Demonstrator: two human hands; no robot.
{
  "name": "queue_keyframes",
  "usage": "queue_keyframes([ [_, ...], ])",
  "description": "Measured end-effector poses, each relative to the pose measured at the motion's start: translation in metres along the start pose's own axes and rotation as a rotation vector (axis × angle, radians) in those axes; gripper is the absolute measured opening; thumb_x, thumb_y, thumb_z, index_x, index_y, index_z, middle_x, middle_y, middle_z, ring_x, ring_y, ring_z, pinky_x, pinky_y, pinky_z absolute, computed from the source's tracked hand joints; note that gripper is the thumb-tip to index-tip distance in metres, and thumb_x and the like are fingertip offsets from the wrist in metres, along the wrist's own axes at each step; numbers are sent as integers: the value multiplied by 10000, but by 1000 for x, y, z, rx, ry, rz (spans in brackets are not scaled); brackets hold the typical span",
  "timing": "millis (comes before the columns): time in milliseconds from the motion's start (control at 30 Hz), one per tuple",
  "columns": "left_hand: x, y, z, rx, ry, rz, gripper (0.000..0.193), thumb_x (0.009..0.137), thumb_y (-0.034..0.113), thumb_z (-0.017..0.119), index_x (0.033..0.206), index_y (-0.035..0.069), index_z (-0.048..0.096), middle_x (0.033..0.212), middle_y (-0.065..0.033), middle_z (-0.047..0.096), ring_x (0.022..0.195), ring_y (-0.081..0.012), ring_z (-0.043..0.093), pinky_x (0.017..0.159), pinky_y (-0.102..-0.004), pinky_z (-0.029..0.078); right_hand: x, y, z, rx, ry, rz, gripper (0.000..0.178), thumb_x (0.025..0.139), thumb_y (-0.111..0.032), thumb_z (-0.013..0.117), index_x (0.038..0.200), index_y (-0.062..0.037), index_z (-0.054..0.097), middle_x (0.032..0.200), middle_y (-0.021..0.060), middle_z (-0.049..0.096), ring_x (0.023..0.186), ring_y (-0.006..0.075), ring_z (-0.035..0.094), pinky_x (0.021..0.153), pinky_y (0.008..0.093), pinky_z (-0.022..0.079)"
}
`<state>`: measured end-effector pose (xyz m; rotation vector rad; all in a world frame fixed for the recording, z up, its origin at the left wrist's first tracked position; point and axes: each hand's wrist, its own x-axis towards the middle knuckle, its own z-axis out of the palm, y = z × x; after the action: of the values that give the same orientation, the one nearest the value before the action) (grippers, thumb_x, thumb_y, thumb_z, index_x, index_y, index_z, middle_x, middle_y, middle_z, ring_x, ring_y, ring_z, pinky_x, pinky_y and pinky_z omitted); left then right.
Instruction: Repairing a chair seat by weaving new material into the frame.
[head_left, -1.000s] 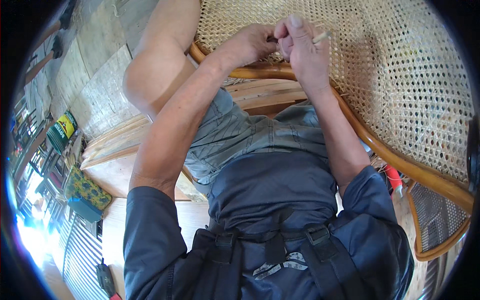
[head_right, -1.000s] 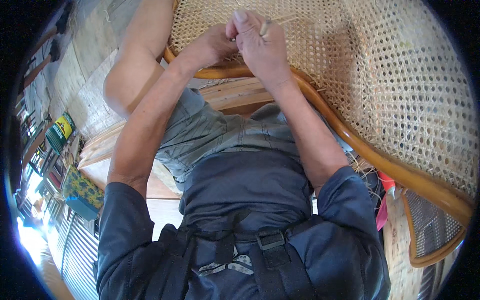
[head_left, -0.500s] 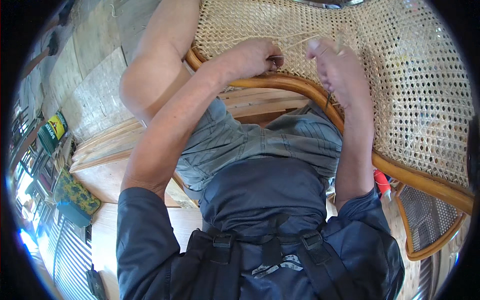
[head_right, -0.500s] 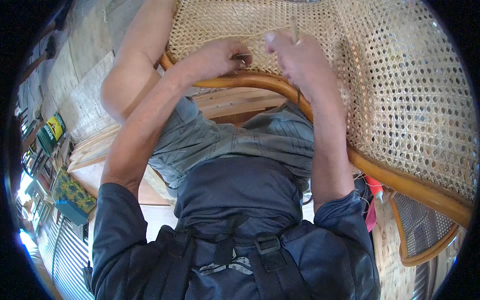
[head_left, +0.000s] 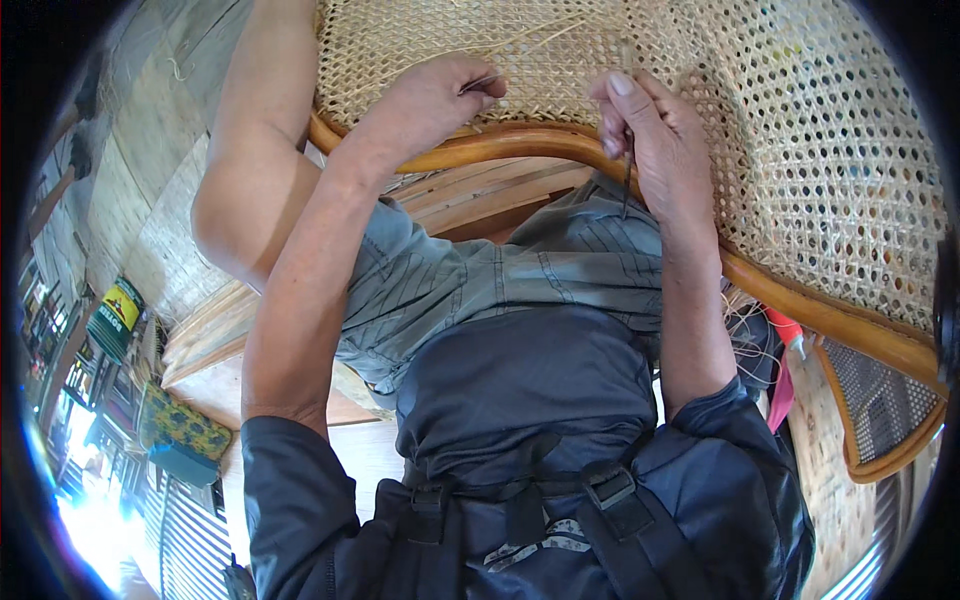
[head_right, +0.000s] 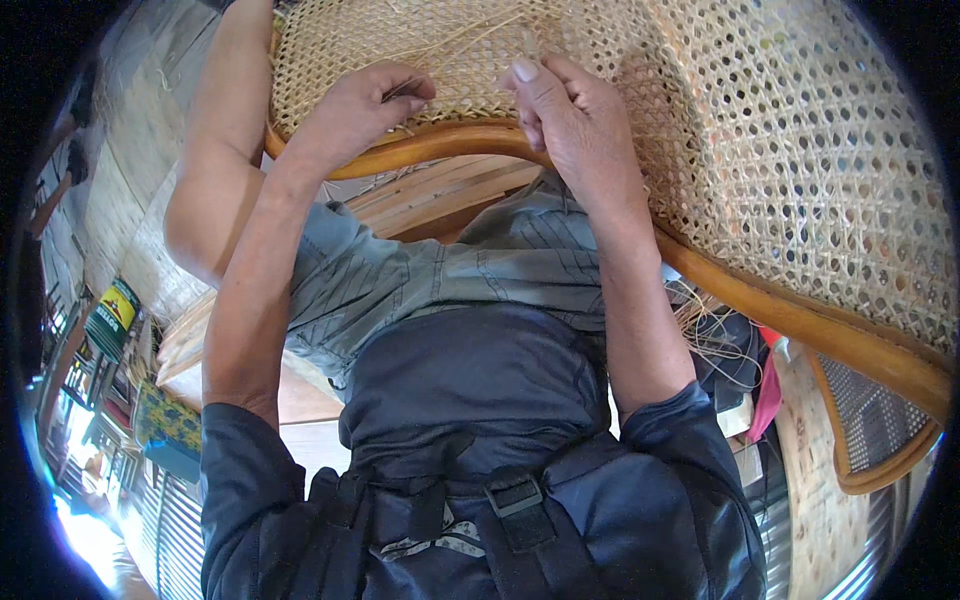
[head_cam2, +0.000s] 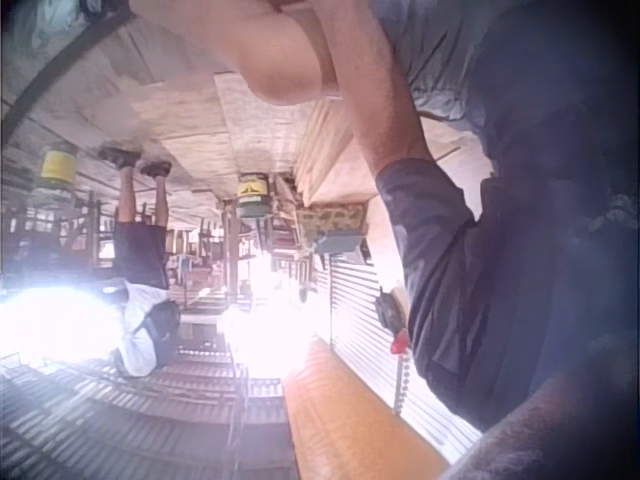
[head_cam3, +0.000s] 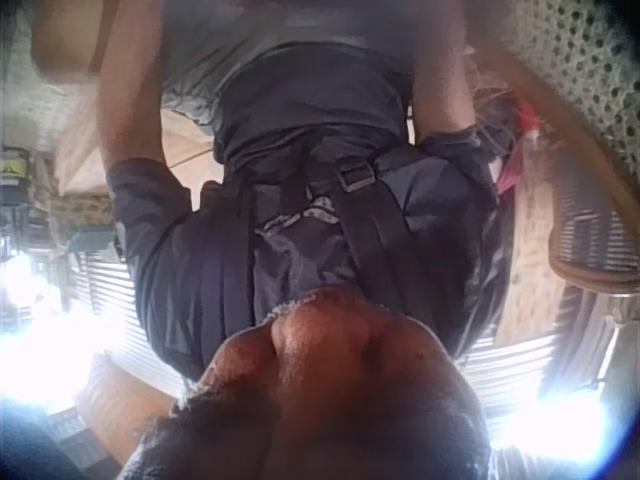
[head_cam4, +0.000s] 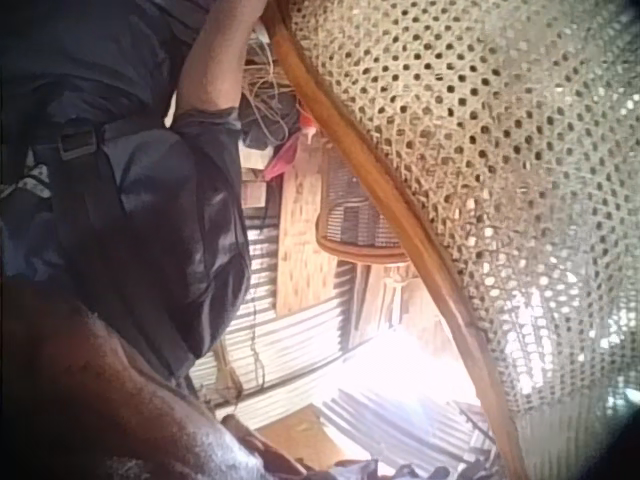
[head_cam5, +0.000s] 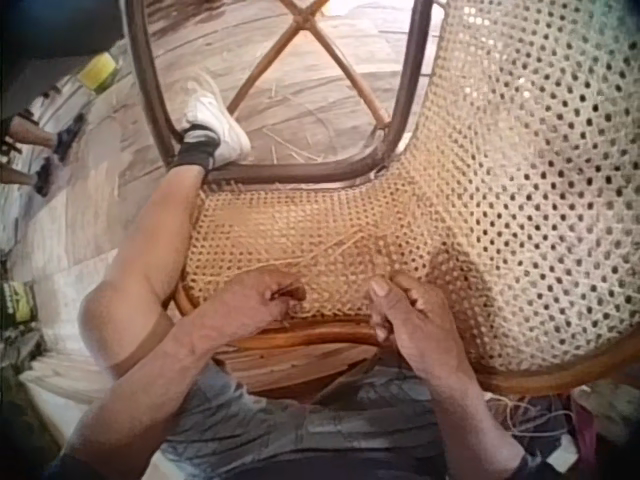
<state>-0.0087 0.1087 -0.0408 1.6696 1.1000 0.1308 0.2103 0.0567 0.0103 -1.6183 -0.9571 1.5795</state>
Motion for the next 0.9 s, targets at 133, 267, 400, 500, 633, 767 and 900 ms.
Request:
queue_keyframes([
  [133,-1,8,0,39,-24,-40,228,822,92,589,1033,12,622,921,-65,622,848,-135,573,776,-264,451,-4,0,-7,89,91,-23,269,917,-255,530,847,-3,592,582,-38,427,485,37,365,435,205,288],
  [267,1,1,2,-16,-59,-79,200,815,63,596,1004,8,625,943,-50,610,875,-122,559,790,-258,441,0,8,-9,155,98,43,255,912,-235,525,818,-7,590,578,-42,409,491,35,359,433,203,281],
  [400,3,4,1,21,-92,-82,167,813,59,600,968,-2,619,941,-48,593,886,-120,549,800,-254,431,8,22,-12,108,30,85,251,907,-242,530,833,-10,593,580,-41,414,492,32,359,431,203,278],
  [500,2,9,2,100,-94,-76,181,808,88,614,965,-3,615,932,-67,587,887,-149,556,805,-262,431,9,25,-7,54,69,60,252,906,-301,554,935,-56,603,622,-62,396,476,19,324,413,182,226],
  [633,-3,14,5,189,-44,-34,233,792,145,639,978,7,615,925,-96,581,897,-196,570,809,-283,439,4,16,-10,279,15,67,264,911,-311,544,945,-55,599,610,-70,375,467,15,299,414,176,216],
  [767,-4,28,13,257,0,-78,252,783,162,648,985,16,615,935,-109,591,896,-217,593,798,-304,455,5,17,-14,375,16,96,266,912,-311,542,962,-55,594,605,-75,370,468,16,301,416,174,217],
  [900,0,29,16,367,76,-43,257,804,186,623,990,10,610,947,-139,610,872,-259,613,777,-327,471,6,19,-16,344,21,104,257,910,-307,548,959,-60,595,611,-73,373,470,16,306,418,177,222],
])
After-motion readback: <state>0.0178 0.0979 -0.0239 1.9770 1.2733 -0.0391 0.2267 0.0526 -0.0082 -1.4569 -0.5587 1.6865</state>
